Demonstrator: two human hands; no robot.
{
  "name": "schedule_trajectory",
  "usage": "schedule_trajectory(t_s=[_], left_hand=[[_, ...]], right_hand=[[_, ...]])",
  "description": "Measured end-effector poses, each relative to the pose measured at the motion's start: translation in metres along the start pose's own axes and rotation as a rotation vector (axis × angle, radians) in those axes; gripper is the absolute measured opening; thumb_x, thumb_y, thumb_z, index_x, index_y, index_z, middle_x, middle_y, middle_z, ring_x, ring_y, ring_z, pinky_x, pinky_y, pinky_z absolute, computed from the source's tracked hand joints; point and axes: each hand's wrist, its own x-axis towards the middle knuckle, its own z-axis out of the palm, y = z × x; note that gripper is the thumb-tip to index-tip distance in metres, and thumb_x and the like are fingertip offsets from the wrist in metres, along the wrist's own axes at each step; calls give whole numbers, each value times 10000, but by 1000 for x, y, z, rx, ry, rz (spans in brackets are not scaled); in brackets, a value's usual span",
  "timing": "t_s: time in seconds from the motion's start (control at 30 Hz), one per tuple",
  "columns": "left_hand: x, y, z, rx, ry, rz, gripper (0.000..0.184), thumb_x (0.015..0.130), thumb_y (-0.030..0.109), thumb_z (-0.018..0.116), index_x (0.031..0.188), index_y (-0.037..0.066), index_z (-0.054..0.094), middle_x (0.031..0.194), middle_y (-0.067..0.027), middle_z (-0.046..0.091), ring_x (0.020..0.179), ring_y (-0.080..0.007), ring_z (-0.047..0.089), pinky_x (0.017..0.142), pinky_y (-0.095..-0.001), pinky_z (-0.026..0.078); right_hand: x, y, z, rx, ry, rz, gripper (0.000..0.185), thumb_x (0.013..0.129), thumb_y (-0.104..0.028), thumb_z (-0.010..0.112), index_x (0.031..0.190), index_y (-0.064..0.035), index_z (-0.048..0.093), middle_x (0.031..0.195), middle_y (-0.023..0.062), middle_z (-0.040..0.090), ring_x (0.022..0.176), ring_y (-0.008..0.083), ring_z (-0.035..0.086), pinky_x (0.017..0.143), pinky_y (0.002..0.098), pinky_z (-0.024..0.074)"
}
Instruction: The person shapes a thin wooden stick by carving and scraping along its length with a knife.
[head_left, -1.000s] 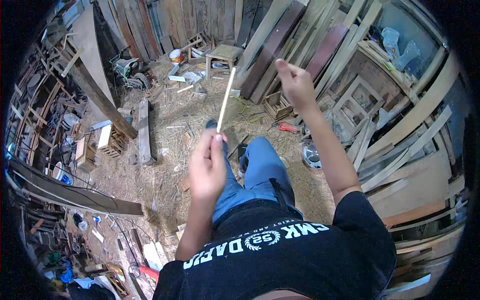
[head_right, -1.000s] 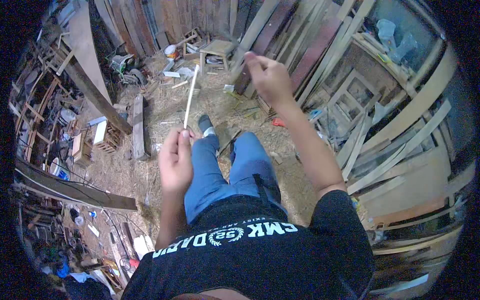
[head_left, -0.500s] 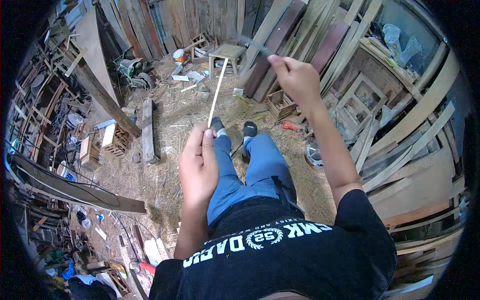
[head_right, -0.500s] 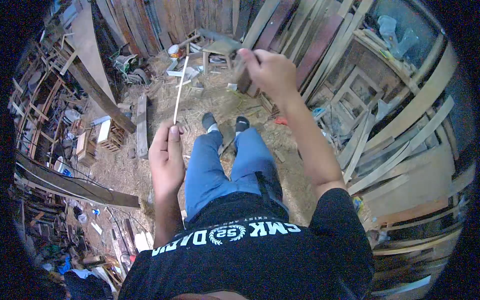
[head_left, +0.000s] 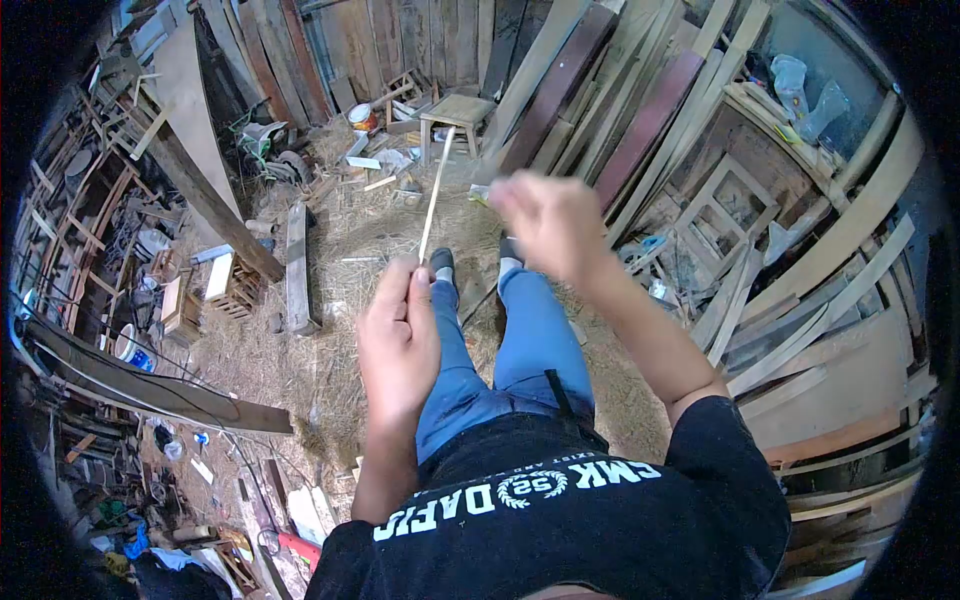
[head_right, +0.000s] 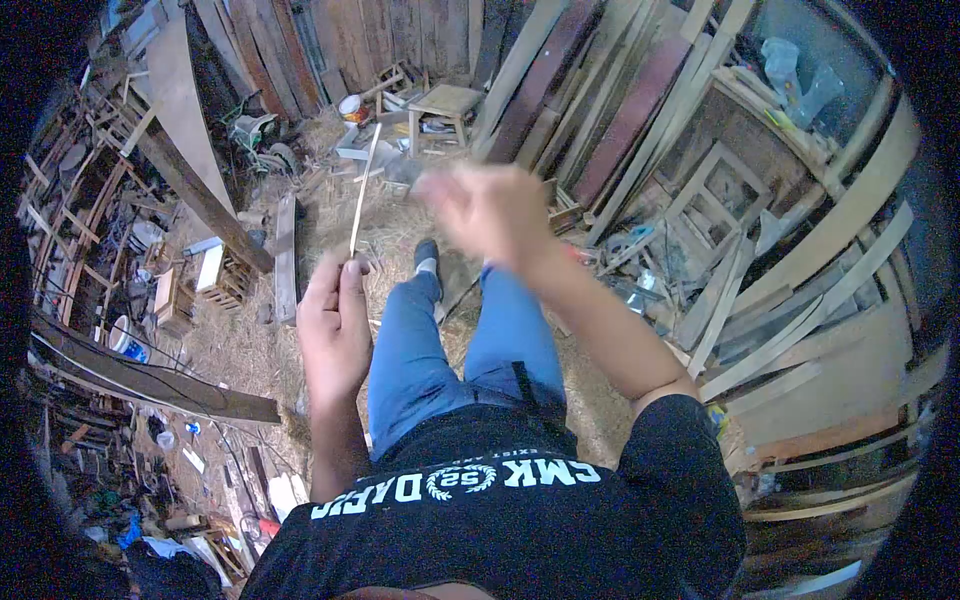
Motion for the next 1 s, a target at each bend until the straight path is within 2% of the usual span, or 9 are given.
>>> schedule_trajectory(t_s=[0.03, 0.17, 0.23, 0.27, 0.33, 0.57, 0.63, 0.83, 1.0], left_hand=[[3, -3, 0, -55, -33, -36, 150, 1033, 86, 531, 1071, -4, 645, 824, -139, 639, 741, -132, 605, 694, -309, 493], [4, 1, -1, -73, 19, -100, 147, 1040, 97, 531, 1057, -1, 640, 803, -112, 620, 709, -112, 539, 662, -289, 468], [14, -2, 1, -82, 0, -113, 165, 1060, 107, 509, 1016, 8, 633, 807, 15, 517, 727, -45, 432, 634, -218, 364], [17, -2, 2, -77, 3, -99, 160, 1057, 102, 517, 1023, 4, 638, 811, 13, 529, 730, -45, 438, 635, -218, 369], [18, -1, 4, -66, -2, -94, 155, 1054, 96, 524, 1031, 0, 644, 815, 11, 540, 732, -46, 443, 637, -218, 374], [13, 15, 7, 73, 108, 92, 138, 985, 73, 600, 1043, -17, 687, 875, -242, 681, 751, -390, 693, 663, -395, 518], [7, 7, 7, 126, 68, 110, 147, 1016, 62, 555, 1076, -20, 661, 847, -150, 653, 735, -143, 606, 679, -309, 487], [-11, 18, 0, 83, 47, 59, 111, 1016, 63, 554, 1025, 1, 646, 781, -152, 610, 684, -124, 568, 629, -307, 472], [-9, 9, 3, -114, -6, -56, 218, 1082, 139, 472, 1086, 20, 655, 675, 55, 443, 607, -38, 385, 544, -236, 328]], right_hand=[[20, 20, -3, 2, 10, 314, 528, 979, -551, 570, 890, -68, 763, 769, 211, 695, 695, 398, 687, 625, 474, 533], [25, 44, -9, 273, 12, 446, 490, 1011, -474, 559, 932, -36, 763, 671, 197, 662, 619, 322, 682, 580, 399, 494], [12, 23, -1, 279, -34, 300, 389, 1028, -360, 590, 963, 3, 713, 586, 113, 520, 534, 139, 465, 550, 341, 414], [9, 7, -5, 239, -4, 143, 447, 977, -402, 637, 723, -34, 630, 594, 163, 580, 546, 328, 627, 524, 432, 460], [6, -5, -6, 180, -39, 7, 455, 965, -416, 648, 707, -44, 603, 598, 153, 576, 543, 329, 621, 514, 435, 456], [3, -20, -3, 156, -83, -379, 449, 887, -355, 719, 664, -38, 494, 590, 153, 473, 544, 369, 553, 497, 433, 415], [3, -19, -9, 145, -75, -397, 452, 874, -353, 729, 659, -43, 479, 600, 146, 483, 536, 369, 541, 497, 434, 415], [24, 23, -24, 8, 147, 287, 542, 996, -546, 547, 848, -55, 724, 634, 183, 622, 586, 400, 623, 542, 480, 469], [-12, 9, -15, 511, 23, 273, 459, 994, -467, 592, 859, -41, 698, 638, 183, 593, 582, 379, 612, 531, 432, 444]])
